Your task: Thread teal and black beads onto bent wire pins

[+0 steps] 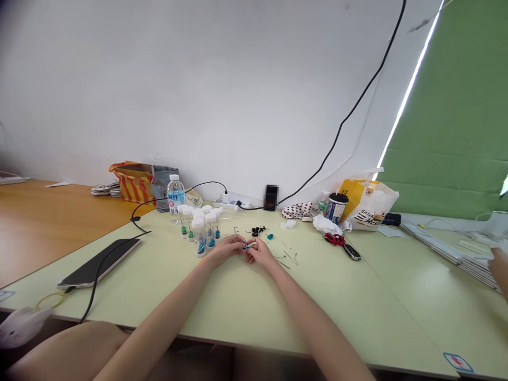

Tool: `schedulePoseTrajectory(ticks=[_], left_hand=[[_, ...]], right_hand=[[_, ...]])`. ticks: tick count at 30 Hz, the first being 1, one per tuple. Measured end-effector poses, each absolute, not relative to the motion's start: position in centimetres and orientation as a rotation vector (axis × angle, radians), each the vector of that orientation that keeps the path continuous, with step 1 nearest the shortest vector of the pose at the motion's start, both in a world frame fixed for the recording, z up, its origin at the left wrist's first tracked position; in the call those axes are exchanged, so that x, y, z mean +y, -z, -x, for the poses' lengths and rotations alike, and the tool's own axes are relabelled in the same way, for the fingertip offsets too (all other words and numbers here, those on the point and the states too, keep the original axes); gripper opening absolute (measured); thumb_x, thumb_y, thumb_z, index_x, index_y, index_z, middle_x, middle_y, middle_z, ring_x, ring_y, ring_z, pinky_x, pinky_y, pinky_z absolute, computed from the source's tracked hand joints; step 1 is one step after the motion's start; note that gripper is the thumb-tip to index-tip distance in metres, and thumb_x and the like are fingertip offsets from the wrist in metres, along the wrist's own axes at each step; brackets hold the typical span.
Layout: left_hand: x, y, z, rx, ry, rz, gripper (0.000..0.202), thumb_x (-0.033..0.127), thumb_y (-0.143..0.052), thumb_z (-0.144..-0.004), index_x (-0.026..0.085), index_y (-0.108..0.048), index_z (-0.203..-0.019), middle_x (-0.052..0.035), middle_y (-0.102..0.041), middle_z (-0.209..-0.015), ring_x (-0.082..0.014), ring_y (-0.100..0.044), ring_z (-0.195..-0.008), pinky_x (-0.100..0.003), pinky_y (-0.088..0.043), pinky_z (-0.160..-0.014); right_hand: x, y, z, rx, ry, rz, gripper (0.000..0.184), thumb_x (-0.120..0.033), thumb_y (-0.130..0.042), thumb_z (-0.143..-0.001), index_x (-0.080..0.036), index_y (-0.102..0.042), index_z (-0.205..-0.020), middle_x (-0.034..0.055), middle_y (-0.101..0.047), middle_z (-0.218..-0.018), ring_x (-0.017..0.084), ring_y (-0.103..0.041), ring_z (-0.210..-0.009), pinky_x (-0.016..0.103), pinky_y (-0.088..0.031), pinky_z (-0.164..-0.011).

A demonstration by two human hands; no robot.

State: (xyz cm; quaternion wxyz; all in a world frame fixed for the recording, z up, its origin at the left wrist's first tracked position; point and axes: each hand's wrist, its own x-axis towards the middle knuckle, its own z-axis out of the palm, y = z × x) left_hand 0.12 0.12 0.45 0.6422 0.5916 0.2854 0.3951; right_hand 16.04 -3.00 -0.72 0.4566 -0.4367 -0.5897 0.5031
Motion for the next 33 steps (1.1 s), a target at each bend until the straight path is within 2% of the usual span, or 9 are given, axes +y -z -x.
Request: schedulePoseTrajectory(ticks=[8, 15, 27, 33], left_hand=[[-0.02, -0.61, -0.16, 0.670, -0.888, -1.360, 0.021, 0.026, -0.071, -0.059, 0.014, -0.060, -0.072, -0.0031, -0.062, -0.069, -0.0116, -0.058, -0.062, -0.028, -0.045, -0.069], [0.40, -0.17, -0.04, 0.660, -0.895, -1.354, 0.023, 0.029, -0.070, -0.060, 0.014, -0.060, -0.075, -0.0030, -0.063, -0.071, -0.0108, -0.058, -0.061, -0.027, -0.044, -0.068], [0.34, -0.25, -0.03, 0.663, -0.893, -1.316, 0.027, 0.030, -0.073, -0.058, 0.014, -0.061, -0.076, -0.0037, -0.064, -0.072, -0.0122, -0.059, -0.064, -0.029, -0.045, -0.071], [0.41, -0.11, -0.03, 0.656, -0.908, -1.309, 0.026, 0.030, -0.071, -0.060, 0.014, -0.061, -0.077, -0.0033, -0.063, -0.073, -0.0114, -0.059, -0.065, -0.029, -0.044, -0.073]], right_hand=[[-2.82, 1.02, -15.86, -1.400, -1.093, 1.116, 0.017, -0.017, -0.056, -0.059, -0.017, -0.051, -0.075, -0.0021, -0.054, -0.069, 0.009, -0.055, -0.054, 0.021, -0.048, -0.045], [-3.33, 0.48, -15.99, -1.429, -1.109, 1.098, 0.018, -0.019, -0.056, -0.061, -0.019, -0.052, -0.079, -0.0030, -0.053, -0.069, 0.007, -0.053, -0.047, 0.021, -0.047, -0.043], [-3.15, 0.98, -16.31, -1.429, -1.117, 1.028, 0.024, -0.023, -0.063, -0.059, -0.017, -0.053, -0.081, -0.0015, -0.054, -0.073, 0.009, -0.055, -0.051, 0.023, -0.049, -0.046], [-2.89, 1.02, -16.31, -1.388, -1.155, 1.035, 0.021, -0.029, -0.060, -0.064, -0.017, -0.054, -0.080, -0.0016, -0.057, -0.065, 0.008, -0.054, -0.046, 0.023, -0.048, -0.045]])
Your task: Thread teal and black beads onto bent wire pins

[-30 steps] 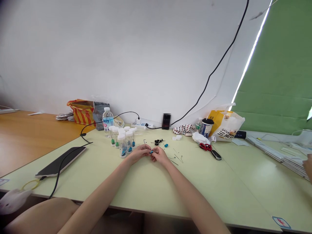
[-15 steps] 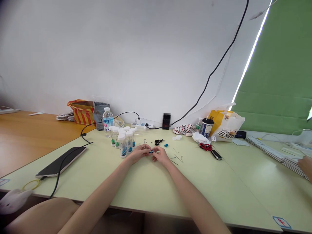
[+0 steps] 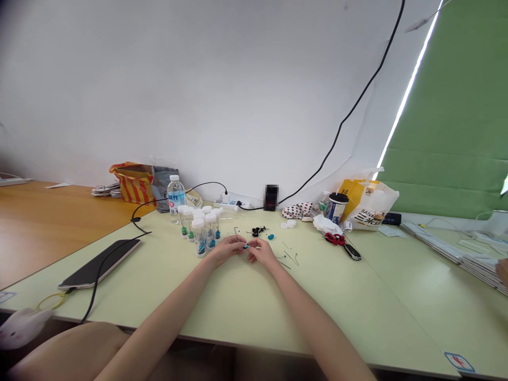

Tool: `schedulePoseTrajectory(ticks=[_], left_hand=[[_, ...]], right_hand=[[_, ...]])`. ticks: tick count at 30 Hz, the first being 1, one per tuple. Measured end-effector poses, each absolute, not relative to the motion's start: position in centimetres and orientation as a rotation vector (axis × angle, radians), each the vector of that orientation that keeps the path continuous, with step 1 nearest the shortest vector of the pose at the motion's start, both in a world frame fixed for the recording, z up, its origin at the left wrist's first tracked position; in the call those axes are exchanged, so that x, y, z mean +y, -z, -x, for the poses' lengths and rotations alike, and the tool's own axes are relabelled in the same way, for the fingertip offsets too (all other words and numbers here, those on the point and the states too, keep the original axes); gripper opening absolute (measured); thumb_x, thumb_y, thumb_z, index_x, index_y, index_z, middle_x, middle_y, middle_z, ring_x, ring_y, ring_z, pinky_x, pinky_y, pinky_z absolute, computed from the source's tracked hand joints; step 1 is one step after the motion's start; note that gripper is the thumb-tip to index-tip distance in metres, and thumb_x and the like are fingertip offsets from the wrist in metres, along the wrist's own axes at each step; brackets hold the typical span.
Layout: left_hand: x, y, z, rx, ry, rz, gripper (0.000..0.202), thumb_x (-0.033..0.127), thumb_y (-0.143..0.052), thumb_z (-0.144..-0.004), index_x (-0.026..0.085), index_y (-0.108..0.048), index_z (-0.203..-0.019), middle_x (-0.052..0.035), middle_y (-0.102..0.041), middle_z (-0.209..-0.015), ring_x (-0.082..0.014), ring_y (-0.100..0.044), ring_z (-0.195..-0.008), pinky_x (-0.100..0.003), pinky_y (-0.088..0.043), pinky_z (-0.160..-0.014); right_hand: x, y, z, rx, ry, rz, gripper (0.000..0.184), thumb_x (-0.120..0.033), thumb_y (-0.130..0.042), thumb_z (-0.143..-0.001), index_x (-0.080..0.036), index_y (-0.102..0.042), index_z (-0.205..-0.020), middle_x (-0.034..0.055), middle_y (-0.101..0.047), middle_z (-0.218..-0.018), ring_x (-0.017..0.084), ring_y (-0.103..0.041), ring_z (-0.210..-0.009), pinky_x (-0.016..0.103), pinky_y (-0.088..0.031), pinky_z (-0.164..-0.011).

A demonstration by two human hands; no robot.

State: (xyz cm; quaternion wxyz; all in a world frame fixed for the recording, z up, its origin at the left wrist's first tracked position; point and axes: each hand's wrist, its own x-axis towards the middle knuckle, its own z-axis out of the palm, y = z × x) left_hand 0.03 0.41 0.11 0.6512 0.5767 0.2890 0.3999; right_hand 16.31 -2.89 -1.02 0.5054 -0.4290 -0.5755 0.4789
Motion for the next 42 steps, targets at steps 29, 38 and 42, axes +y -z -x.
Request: schedulePoseTrajectory(ticks=[29, 38, 42], left_hand=[[0.32, -0.29, -0.09, 0.691, -0.895, -1.334, 0.024, 0.028, -0.072, -0.058, 0.013, -0.061, -0.075, -0.0028, -0.062, -0.067, -0.0109, -0.058, -0.060, -0.026, -0.044, -0.067], [0.44, -0.12, -0.04, 0.675, -0.911, -1.321, 0.023, 0.028, -0.071, -0.060, 0.014, -0.061, -0.075, -0.0026, -0.062, -0.068, -0.0120, -0.059, -0.062, -0.028, -0.044, -0.069], [0.34, -0.20, -0.07, 0.689, -0.911, -1.316, 0.024, 0.028, -0.072, -0.058, 0.013, -0.060, -0.073, -0.0042, -0.064, -0.071, -0.0120, -0.059, -0.063, -0.029, -0.044, -0.070]], right_hand=[[-2.72, 0.94, -16.16, -1.355, -1.215, 1.094, 0.017, -0.030, -0.056, -0.068, -0.016, -0.053, -0.077, -0.0018, -0.058, -0.060, 0.008, -0.054, -0.043, 0.020, -0.046, -0.042], [-3.15, 0.58, -15.93, -1.381, -1.212, 1.090, 0.022, -0.036, -0.056, -0.071, -0.016, -0.050, -0.079, 0.0021, -0.061, -0.069, 0.010, -0.059, -0.048, 0.020, -0.046, -0.041], [-3.45, 0.40, -15.94, -1.395, -1.128, 1.087, 0.027, -0.027, -0.062, -0.062, -0.018, -0.050, -0.083, 0.0026, -0.057, -0.088, 0.009, -0.059, -0.052, 0.021, -0.048, -0.043]])
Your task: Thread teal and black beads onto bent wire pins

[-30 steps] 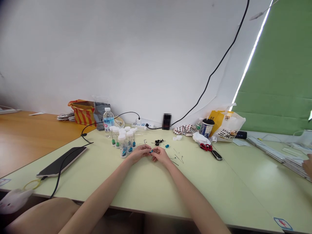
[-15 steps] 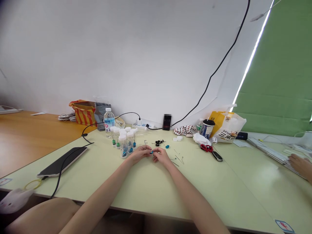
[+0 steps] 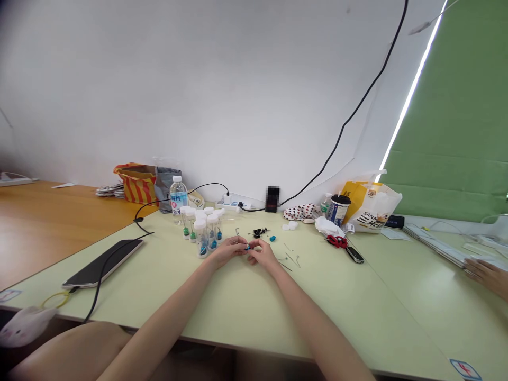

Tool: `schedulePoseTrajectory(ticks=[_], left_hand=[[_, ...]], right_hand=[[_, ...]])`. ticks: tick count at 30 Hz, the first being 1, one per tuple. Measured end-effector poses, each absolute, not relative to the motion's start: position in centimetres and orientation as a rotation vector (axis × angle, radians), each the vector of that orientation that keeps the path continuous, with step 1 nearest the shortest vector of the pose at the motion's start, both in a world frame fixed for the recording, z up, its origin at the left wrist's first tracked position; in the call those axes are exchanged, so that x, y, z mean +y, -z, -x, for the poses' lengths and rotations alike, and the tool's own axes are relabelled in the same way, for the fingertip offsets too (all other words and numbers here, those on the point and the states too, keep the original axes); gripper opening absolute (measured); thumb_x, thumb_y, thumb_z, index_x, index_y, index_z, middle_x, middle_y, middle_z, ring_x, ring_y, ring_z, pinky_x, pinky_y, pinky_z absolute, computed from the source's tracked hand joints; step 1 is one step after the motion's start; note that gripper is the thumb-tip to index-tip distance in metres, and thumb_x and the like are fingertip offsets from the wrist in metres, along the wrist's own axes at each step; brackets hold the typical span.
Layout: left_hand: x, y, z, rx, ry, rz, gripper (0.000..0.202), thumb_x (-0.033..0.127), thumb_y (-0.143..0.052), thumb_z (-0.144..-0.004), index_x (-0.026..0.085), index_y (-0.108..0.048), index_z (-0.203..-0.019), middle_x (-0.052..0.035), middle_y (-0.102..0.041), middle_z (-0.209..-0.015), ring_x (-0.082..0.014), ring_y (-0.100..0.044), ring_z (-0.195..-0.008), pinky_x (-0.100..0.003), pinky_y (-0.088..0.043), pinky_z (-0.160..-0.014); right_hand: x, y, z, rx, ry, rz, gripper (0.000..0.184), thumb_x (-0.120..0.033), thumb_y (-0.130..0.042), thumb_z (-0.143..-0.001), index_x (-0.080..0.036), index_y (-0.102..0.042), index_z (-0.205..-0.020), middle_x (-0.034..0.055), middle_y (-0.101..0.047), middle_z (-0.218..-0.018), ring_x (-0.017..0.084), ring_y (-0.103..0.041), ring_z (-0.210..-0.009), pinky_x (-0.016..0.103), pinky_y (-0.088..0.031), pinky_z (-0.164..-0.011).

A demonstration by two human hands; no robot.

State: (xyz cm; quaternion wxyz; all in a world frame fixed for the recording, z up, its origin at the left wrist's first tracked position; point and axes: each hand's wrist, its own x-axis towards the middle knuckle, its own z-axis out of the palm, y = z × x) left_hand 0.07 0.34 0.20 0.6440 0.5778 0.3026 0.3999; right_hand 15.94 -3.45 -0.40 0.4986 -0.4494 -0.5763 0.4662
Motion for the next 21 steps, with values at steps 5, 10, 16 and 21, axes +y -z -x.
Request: schedulePoseTrajectory(ticks=[5, 10, 16, 21], left_hand=[[0.24, -0.30, -0.15, 0.685, -0.909, -1.299, 0.026, 0.028, -0.073, -0.057, 0.013, -0.060, -0.073, -0.0035, -0.063, -0.069, -0.0122, -0.059, -0.062, -0.029, -0.045, -0.071], [0.21, -0.36, -0.13, 0.697, -0.910, -1.301, 0.025, 0.027, -0.073, -0.057, 0.014, -0.059, -0.073, -0.0022, -0.063, -0.068, -0.0113, -0.059, -0.060, -0.027, -0.045, -0.068], [0.30, -0.26, -0.12, 0.665, -0.904, -1.324, 0.024, 0.028, -0.072, -0.059, 0.013, -0.061, -0.074, -0.0032, -0.063, -0.069, -0.0124, -0.059, -0.063, -0.029, -0.045, -0.070], [0.26, -0.28, -0.08, 0.670, -0.909, -1.325, 0.024, 0.028, -0.072, -0.059, 0.013, -0.061, -0.074, -0.0038, -0.063, -0.069, -0.0127, -0.060, -0.064, -0.029, -0.045, -0.070]], right_hand=[[-3.27, 0.63, -16.14, -1.384, -1.112, 1.071, 0.034, -0.020, -0.061, -0.057, -0.020, -0.047, -0.089, -0.0006, -0.052, -0.087, 0.007, -0.056, -0.049, 0.021, -0.048, -0.041], [-3.15, 0.72, -16.12, -1.378, -1.134, 1.075, 0.031, -0.016, -0.058, -0.057, -0.019, -0.047, -0.086, -0.0025, -0.054, -0.078, 0.007, -0.054, -0.045, 0.020, -0.048, -0.041], [-2.93, 0.78, -15.99, -1.361, -1.203, 1.103, 0.021, -0.022, -0.054, -0.067, -0.018, -0.046, -0.086, -0.0037, -0.058, -0.058, 0.009, -0.055, -0.043, 0.019, -0.045, -0.040], [-2.96, 0.64, -15.96, -1.344, -1.246, 1.125, 0.018, -0.027, -0.052, -0.072, -0.019, -0.044, -0.086, -0.0022, -0.059, -0.055, 0.011, -0.057, -0.042, 0.019, -0.044, -0.039]])
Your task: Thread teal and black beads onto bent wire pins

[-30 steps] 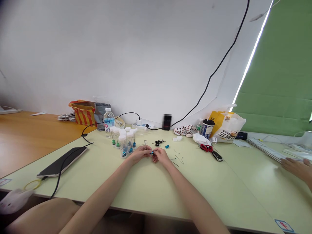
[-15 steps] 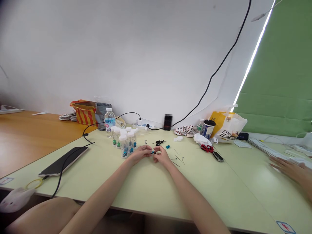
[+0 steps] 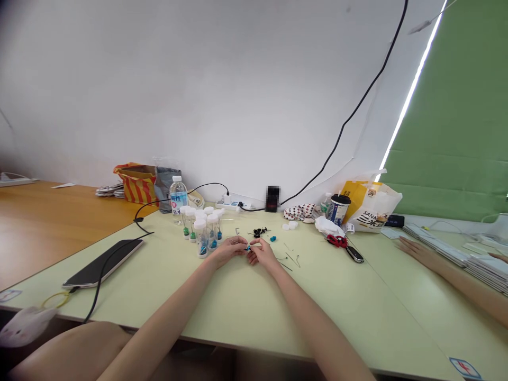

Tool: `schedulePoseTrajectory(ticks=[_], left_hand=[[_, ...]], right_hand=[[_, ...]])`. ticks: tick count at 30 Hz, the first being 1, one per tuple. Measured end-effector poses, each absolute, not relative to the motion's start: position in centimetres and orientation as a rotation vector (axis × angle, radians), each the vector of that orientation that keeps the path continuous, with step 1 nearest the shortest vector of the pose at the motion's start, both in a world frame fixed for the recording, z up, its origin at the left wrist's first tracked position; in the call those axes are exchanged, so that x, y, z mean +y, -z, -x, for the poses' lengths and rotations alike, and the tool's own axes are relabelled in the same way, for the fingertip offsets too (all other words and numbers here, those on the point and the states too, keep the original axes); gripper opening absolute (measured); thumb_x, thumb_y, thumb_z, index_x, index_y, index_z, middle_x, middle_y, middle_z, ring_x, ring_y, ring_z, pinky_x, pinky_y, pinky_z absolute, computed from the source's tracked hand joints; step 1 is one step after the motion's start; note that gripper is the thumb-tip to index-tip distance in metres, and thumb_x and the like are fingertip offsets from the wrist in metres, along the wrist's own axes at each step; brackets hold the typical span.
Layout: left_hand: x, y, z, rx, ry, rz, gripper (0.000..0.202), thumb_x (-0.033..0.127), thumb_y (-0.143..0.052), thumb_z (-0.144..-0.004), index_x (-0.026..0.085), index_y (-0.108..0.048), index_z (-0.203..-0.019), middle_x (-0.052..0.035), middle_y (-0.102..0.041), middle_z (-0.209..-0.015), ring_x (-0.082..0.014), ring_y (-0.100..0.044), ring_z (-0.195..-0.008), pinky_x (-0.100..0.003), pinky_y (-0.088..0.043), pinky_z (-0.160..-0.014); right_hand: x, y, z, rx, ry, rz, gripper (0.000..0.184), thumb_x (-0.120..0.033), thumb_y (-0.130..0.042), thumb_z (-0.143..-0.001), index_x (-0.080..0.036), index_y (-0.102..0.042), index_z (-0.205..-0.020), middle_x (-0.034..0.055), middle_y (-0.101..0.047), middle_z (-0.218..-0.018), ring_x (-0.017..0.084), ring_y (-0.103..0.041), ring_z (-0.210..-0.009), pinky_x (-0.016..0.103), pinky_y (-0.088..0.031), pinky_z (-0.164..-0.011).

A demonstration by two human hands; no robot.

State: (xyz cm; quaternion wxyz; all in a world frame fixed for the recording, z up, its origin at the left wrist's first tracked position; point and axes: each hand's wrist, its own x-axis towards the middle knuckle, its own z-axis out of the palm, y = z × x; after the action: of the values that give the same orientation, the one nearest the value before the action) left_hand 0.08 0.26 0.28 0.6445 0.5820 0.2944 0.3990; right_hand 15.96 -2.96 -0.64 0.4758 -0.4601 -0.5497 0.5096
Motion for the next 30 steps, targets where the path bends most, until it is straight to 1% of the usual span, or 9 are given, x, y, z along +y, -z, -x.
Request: schedulePoseTrajectory(ticks=[4, 6, 8, 11, 15, 18, 23, 25, 30], left_hand=[[0.35, -0.20, -0.05, 0.680, -0.910, -1.311, 0.025, 0.029, -0.072, -0.058, 0.013, -0.061, -0.074, -0.0031, -0.063, -0.068, -0.0119, -0.059, -0.062, -0.029, -0.045, -0.070], [0.41, -0.15, -0.06, 0.681, -0.912, -1.309, 0.025, 0.029, -0.072, -0.058, 0.013, -0.061, -0.073, -0.0030, -0.063, -0.069, -0.0116, -0.059, -0.062, -0.029, -0.044, -0.070], [0.41, -0.13, -0.09, 0.673, -0.913, -1.312, 0.024, 0.028, -0.072, -0.058, 0.013, -0.061, -0.073, -0.0030, -0.063, -0.068, -0.0117, -0.058, -0.062, -0.029, -0.044, -0.070], [0.34, -0.19, -0.13, 0.669, -0.911, -1.322, 0.023, 0.028, -0.072, -0.059, 0.013, -0.061, -0.074, -0.0028, -0.062, -0.068, -0.0119, -0.058, -0.062, -0.029, -0.044, -0.070], [0.26, -0.27, -0.12, 0.681, -0.906, -1.341, 0.022, 0.027, -0.071, -0.060, 0.013, -0.061, -0.074, -0.0031, -0.062, -0.069, -0.0122, -0.058, -0.063, -0.029, -0.044, -0.069], [0.29, -0.27, -0.08, 0.686, -0.898, -1.337, 0.024, 0.028, -0.071, -0.059, 0.013, -0.061, -0.074, -0.0033, -0.061, -0.068, -0.0130, -0.059, -0.064, -0.029, -0.044, -0.069], [0.41, -0.16, -0.07, 0.684, -0.912, -1.315, 0.024, 0.028, -0.072, -0.058, 0.014, -0.061, -0.074, -0.0029, -0.061, -0.069, -0.0119, -0.058, -0.063, -0.029, -0.044, -0.070], [0.44, -0.12, -0.06, 0.683, -0.912, -1.318, 0.024, 0.028, -0.072, -0.058, 0.014, -0.061, -0.074, -0.0028, -0.061, -0.069, -0.0119, -0.058, -0.062, -0.029, -0.044, -0.070], [0.42, -0.10, -0.02, 0.670, -0.904, -1.341, 0.025, 0.030, -0.071, -0.059, 0.014, -0.061, -0.075, -0.0029, -0.062, -0.069, -0.0122, -0.059, -0.063, -0.029, -0.043, -0.070]], right_hand=[[-2.89, 0.86, -15.96, -1.333, -1.182, 1.100, 0.025, -0.027, -0.058, -0.067, -0.019, -0.044, -0.087, 0.0001, -0.060, -0.076, 0.010, -0.059, -0.044, 0.020, -0.046, -0.039], [-2.81, 1.02, -15.95, -1.349, -1.142, 1.093, 0.028, -0.025, -0.061, -0.064, -0.019, -0.045, -0.087, -0.0006, -0.059, -0.080, 0.008, -0.058, -0.044, 0.020, -0.046, -0.039], [-2.73, 1.12, -15.96, -1.362, -1.133, 1.094, 0.028, -0.024, -0.061, -0.064, -0.019, -0.045, -0.087, -0.0019, -0.058, -0.076, 0.008, -0.057, -0.042, 0.020, -0.046, -0.038], [-2.67, 1.10, -16.01, -1.360, -1.173, 1.101, 0.025, -0.025, -0.058, -0.067, -0.019, -0.044, -0.087, -0.0037, -0.058, -0.063, 0.010, -0.056, -0.041, 0.019, -0.045, -0.038], [-2.75, 0.91, -16.04, -1.363, -1.213, 1.113, 0.020, -0.026, -0.054, -0.071, -0.019, -0.044, -0.087, -0.0036, -0.058, -0.053, 0.011, -0.057, -0.042, 0.020, -0.045, -0.040], [-2.85, 0.85, -15.98, -1.356, -1.221, 1.114, 0.020, -0.028, -0.054, -0.072, -0.019, -0.043, -0.087, -0.0024, -0.059, -0.055, 0.011, -0.058, -0.043, 0.020, -0.045, -0.040], [-2.81, 1.03, -15.94, -1.338, -1.155, 1.105, 0.027, -0.025, -0.060, -0.066, -0.020, -0.044, -0.087, -0.0008, -0.060, -0.077, 0.010, -0.059, -0.043, 0.021, -0.047, -0.039], [-2.76, 1.09, -15.96, -1.345, -1.151, 1.107, 0.028, -0.024, -0.060, -0.065, -0.020, -0.044, -0.088, -0.0019, -0.059, -0.074, 0.010, -0.058, -0.043, 0.021, -0.047, -0.039], [-2.83, 0.90, -16.03, -1.364, -1.216, 1.112, 0.023, -0.026, -0.054, -0.071, -0.019, -0.043, -0.090, -0.0040, -0.058, -0.055, 0.011, -0.058, -0.043, 0.020, -0.046, -0.041]])
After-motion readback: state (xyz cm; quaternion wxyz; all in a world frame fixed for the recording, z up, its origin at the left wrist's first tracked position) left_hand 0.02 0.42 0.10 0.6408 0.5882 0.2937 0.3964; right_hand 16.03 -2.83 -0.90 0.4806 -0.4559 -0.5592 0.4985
